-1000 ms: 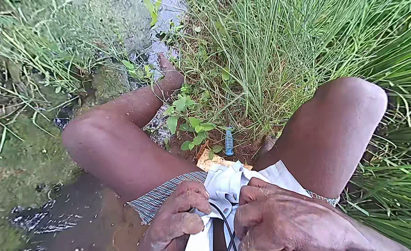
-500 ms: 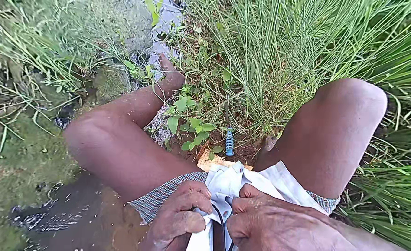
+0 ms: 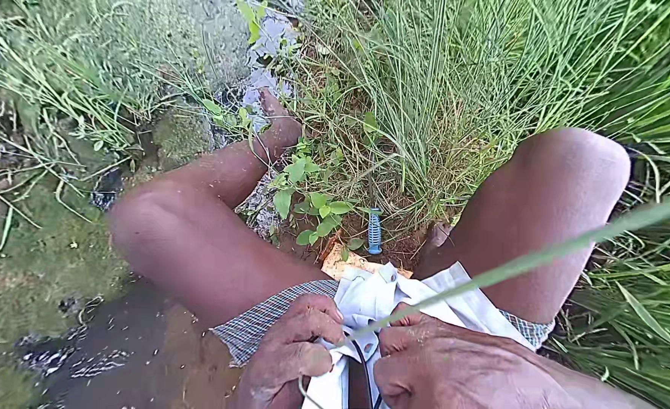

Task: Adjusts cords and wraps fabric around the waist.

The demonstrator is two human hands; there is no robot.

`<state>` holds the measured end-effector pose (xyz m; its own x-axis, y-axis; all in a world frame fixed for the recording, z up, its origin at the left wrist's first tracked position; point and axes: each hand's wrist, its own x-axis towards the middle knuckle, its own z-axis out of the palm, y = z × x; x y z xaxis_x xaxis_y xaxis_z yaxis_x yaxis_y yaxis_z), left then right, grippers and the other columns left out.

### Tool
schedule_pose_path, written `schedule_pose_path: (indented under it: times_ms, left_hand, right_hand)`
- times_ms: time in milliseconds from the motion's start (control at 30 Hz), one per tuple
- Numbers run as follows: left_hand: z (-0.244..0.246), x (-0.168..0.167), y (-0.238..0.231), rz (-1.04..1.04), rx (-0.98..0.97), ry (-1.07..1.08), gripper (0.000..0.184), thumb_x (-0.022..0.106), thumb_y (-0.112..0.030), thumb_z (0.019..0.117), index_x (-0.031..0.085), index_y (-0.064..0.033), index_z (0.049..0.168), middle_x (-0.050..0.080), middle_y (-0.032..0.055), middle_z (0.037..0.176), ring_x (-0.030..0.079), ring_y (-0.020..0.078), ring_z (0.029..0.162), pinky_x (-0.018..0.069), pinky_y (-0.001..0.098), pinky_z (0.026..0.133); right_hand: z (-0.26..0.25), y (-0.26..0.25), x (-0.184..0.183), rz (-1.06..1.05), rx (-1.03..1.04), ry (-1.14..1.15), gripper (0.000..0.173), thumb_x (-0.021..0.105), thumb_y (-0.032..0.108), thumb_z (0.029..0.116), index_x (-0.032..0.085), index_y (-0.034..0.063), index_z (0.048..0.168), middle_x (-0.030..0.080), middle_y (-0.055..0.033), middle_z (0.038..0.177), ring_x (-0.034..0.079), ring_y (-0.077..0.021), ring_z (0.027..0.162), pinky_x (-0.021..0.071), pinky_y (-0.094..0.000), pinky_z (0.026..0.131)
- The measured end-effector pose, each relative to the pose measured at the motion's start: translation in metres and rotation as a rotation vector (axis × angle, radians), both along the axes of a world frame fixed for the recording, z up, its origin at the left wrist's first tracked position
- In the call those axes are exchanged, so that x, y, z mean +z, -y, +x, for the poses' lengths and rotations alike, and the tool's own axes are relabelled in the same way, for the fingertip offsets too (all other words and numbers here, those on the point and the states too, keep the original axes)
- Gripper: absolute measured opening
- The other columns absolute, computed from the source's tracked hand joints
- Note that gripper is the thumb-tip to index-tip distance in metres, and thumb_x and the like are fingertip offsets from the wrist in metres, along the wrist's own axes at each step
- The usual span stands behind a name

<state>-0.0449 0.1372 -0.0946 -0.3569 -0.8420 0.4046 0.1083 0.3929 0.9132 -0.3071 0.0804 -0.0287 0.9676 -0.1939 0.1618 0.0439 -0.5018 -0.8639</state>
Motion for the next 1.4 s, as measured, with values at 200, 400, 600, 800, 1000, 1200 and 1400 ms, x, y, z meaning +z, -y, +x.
schedule_pose_path:
  times_ms: [200,400,600,800,1000,1200,1400]
  left_hand:
    - [-0.002,0.000,0.001,-0.028,0.018,0.004,0.014,0.050,-0.020,0.1078,0.059,-0.0169,0.099,0.065,-0.0015,0.110,0.058,0.0159,0.121,0.0450,0.0324,0.108]
    - [-0.007,0.005,0.008,-0.053,-0.019,0.022,0.013,0.050,-0.019,0.1079,0.059,-0.0155,0.099,0.065,0.0001,0.109,0.058,0.0160,0.119,0.0448,0.0323,0.108]
    - [-0.010,0.010,0.011,-0.080,-0.058,0.029,0.016,0.048,-0.019,0.1081,0.059,-0.0148,0.096,0.064,0.0008,0.107,0.058,0.0168,0.118,0.0437,0.0327,0.108]
    - [-0.016,0.026,0.009,-0.027,-0.091,-0.031,0.012,0.052,-0.018,0.1062,0.062,-0.0128,0.101,0.063,0.0034,0.105,0.058,0.0155,0.117,0.0448,0.0305,0.106]
    - [-0.029,0.051,0.024,0.052,-0.050,-0.034,0.021,0.056,-0.016,0.1032,0.064,-0.0045,0.087,0.064,0.0098,0.087,0.065,0.0142,0.098,0.0503,0.0252,0.094]
    - [-0.033,0.048,0.022,0.076,-0.075,-0.092,0.019,0.058,-0.018,0.1030,0.065,-0.0054,0.091,0.064,0.0072,0.092,0.063,0.0101,0.101,0.0476,0.0226,0.096]
    - [-0.039,0.049,0.033,0.101,-0.098,-0.105,0.023,0.059,-0.020,0.1016,0.064,-0.0046,0.085,0.061,0.0075,0.085,0.063,0.0106,0.094,0.0490,0.0214,0.091]
  right_hand:
    - [-0.011,0.007,-0.006,0.130,-0.045,0.104,0.024,0.056,0.028,0.1043,0.078,0.0175,0.103,0.062,-0.0079,0.085,0.055,-0.0241,0.087,0.0366,-0.0408,0.081]
    - [-0.014,0.006,-0.008,0.188,-0.201,0.214,0.023,0.056,0.022,0.1057,0.076,0.0107,0.104,0.073,-0.0080,0.114,0.062,-0.0219,0.113,0.0420,-0.0408,0.100]
    - [-0.012,0.002,-0.007,0.161,-0.272,0.255,0.021,0.057,0.019,0.1053,0.074,0.0090,0.104,0.072,-0.0075,0.112,0.062,-0.0201,0.112,0.0426,-0.0386,0.102]
    - [-0.006,0.003,0.000,0.128,-0.326,0.250,0.019,0.056,0.017,0.1055,0.071,0.0058,0.103,0.072,-0.0104,0.105,0.066,-0.0216,0.106,0.0482,-0.0371,0.098]
    - [0.001,0.004,0.003,0.141,-0.314,0.229,0.019,0.056,0.015,0.1053,0.070,0.0027,0.103,0.071,-0.0118,0.097,0.067,-0.0208,0.099,0.0505,-0.0327,0.093]
    - [0.004,-0.003,0.005,0.101,-0.405,0.248,0.016,0.058,0.014,0.1043,0.069,0.0022,0.103,0.068,-0.0123,0.093,0.066,-0.0186,0.093,0.0512,-0.0266,0.085]
    - [0.005,-0.008,0.003,0.112,-0.492,0.261,0.021,0.058,0.018,0.1047,0.072,0.0020,0.103,0.071,-0.0130,0.094,0.067,-0.0193,0.095,0.0506,-0.0274,0.088]
